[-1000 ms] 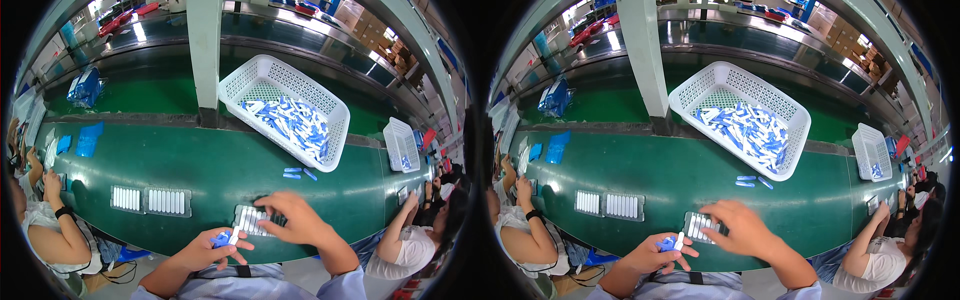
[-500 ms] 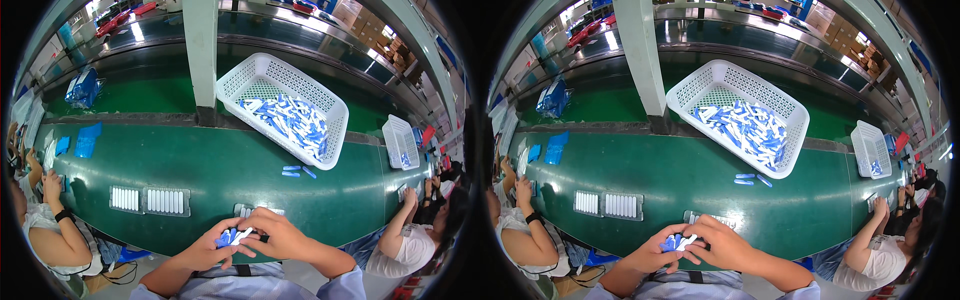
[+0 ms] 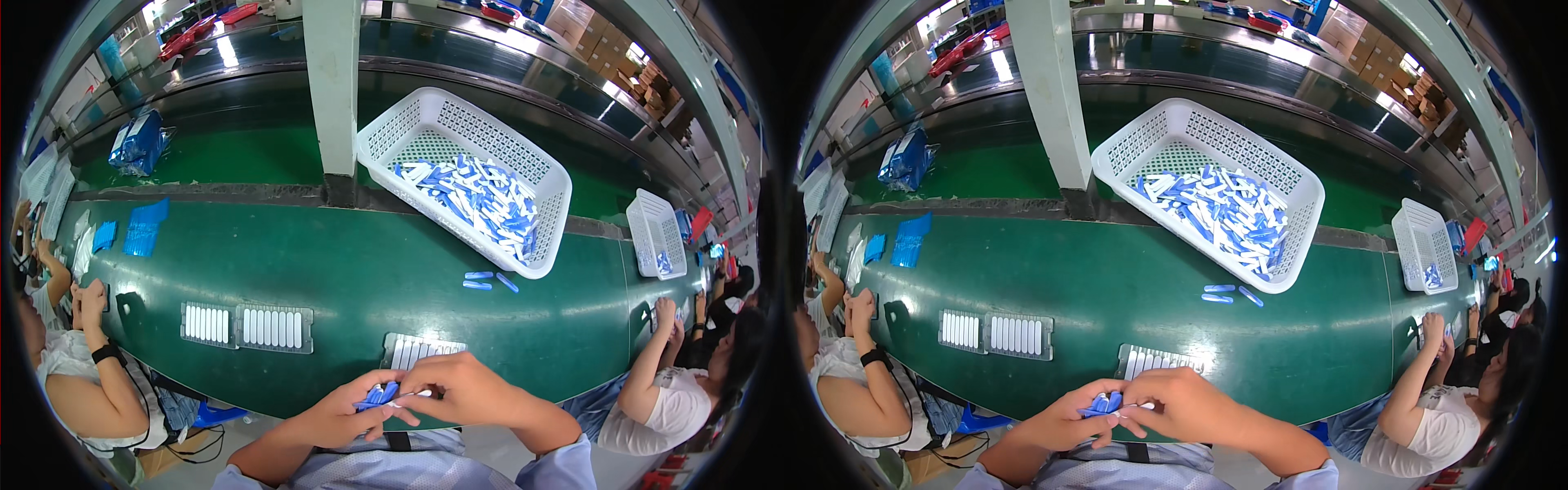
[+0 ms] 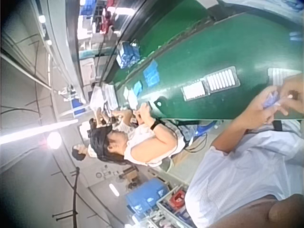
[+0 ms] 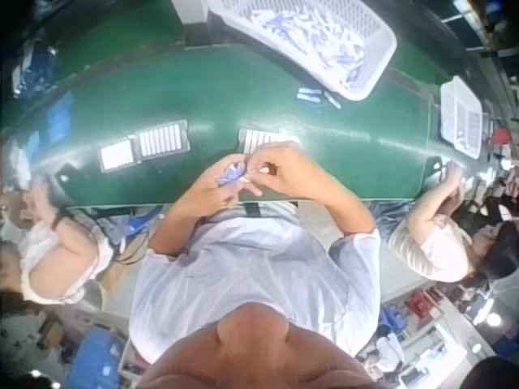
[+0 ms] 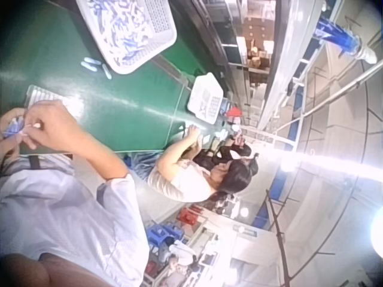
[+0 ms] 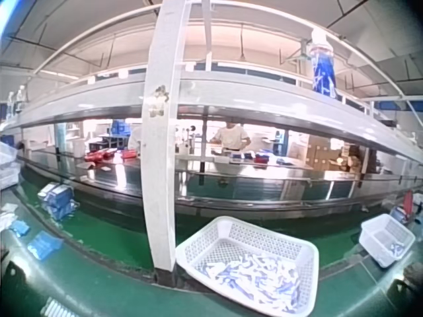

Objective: The person takes components from a basket, removes blue covers from white sticks by hand, and inserts the sticks into slots of clear plastic trays.

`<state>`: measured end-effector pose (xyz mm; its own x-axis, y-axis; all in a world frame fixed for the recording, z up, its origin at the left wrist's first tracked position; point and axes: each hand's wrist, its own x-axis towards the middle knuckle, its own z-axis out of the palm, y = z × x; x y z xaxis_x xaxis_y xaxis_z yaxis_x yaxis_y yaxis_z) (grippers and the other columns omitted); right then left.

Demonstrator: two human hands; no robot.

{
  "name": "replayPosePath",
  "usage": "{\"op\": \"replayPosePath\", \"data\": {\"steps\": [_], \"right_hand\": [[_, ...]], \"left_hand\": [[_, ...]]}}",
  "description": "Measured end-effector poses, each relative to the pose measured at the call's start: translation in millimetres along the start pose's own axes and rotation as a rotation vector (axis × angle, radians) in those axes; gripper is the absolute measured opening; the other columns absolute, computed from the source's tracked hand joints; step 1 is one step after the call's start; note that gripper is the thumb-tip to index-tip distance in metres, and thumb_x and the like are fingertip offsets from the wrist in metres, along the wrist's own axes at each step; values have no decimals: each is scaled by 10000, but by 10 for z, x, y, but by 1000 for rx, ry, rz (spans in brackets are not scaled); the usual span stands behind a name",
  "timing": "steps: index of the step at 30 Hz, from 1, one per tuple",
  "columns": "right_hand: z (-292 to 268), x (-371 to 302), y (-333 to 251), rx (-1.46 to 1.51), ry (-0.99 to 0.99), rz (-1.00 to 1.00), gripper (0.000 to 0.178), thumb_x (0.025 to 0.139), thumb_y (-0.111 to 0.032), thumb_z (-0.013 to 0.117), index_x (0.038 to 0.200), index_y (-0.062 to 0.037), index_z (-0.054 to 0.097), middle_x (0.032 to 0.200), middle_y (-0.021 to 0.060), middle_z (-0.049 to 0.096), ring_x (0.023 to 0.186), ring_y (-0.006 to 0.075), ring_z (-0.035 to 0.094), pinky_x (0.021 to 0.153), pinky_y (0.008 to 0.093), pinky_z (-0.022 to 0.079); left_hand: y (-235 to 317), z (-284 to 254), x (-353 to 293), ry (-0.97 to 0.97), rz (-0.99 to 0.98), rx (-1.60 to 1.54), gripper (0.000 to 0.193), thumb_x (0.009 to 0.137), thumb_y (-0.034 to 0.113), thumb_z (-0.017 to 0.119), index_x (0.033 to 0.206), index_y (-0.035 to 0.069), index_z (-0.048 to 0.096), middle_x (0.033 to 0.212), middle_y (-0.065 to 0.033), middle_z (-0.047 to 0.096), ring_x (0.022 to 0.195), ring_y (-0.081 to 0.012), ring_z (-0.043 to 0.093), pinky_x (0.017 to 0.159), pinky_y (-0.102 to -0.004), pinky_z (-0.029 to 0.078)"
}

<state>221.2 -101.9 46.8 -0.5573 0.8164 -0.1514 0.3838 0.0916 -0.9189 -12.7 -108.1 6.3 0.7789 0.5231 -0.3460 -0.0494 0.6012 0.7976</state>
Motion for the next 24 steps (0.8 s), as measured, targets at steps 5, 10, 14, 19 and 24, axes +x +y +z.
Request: {"op": "replayPosePath", "data": {"steps": [5, 10, 14, 19, 24], "right_hand": [[-87, -31, 138, -39, 102, -139, 113, 852, -129, 799, 919, -52, 750, 825, 66, 719, 644, 150, 672, 533, 244, 528], [32, -24, 160, -27, 168, -227, 158, 814, -164, 841, 923, -71, 775, 786, 50, 716, 613, 132, 667, 519, 245, 522], [85, -39, 228, -148, 259, -330, 185, 796, -204, 860, 902, -77, 776, 696, 30, 686, 581, 127, 651, 501, 255, 504], [101, 16, 320, -218, 263, -373, 214, 804, -243, 844, 905, -82, 748, 651, 36, 643, 543, 146, 622, 494, 286, 483], [84, -19, 244, -101, 115, -169, 161, 857, -225, 802, 909, -89, 732, 638, 36, 634, 519, 162, 618, 474, 283, 465]], "left_hand": [[36, -52, 54, 39, -120, -178, 408, 1042, 107, 510, 1424, -27, 462, 1094, -161, 697, 638, -62, 518, 533, -205, 401], [-3, -42, 71, 32, -106, -6, 328, 1048, 150, 517, 1320, -24, 572, 952, -118, 728, 540, -27, 411, 500, -203, 351], [-3, -26, 52, 76, -106, 71, 298, 1054, 161, 504, 1274, -18, 595, 984, -109, 736, 565, -37, 490, 508, -201, 368], [52, -5, 55, 43, -81, 122, 261, 1055, 164, 502, 1214, -11, 613, 1013, -76, 744, 706, -67, 648, 551, -211, 426], [-40, -61, 75, 57, -61, 137, 265, 1057, 169, 500, 1212, -16, 611, 1011, -72, 738, 705, -78, 633, 576, -213, 444]]}}
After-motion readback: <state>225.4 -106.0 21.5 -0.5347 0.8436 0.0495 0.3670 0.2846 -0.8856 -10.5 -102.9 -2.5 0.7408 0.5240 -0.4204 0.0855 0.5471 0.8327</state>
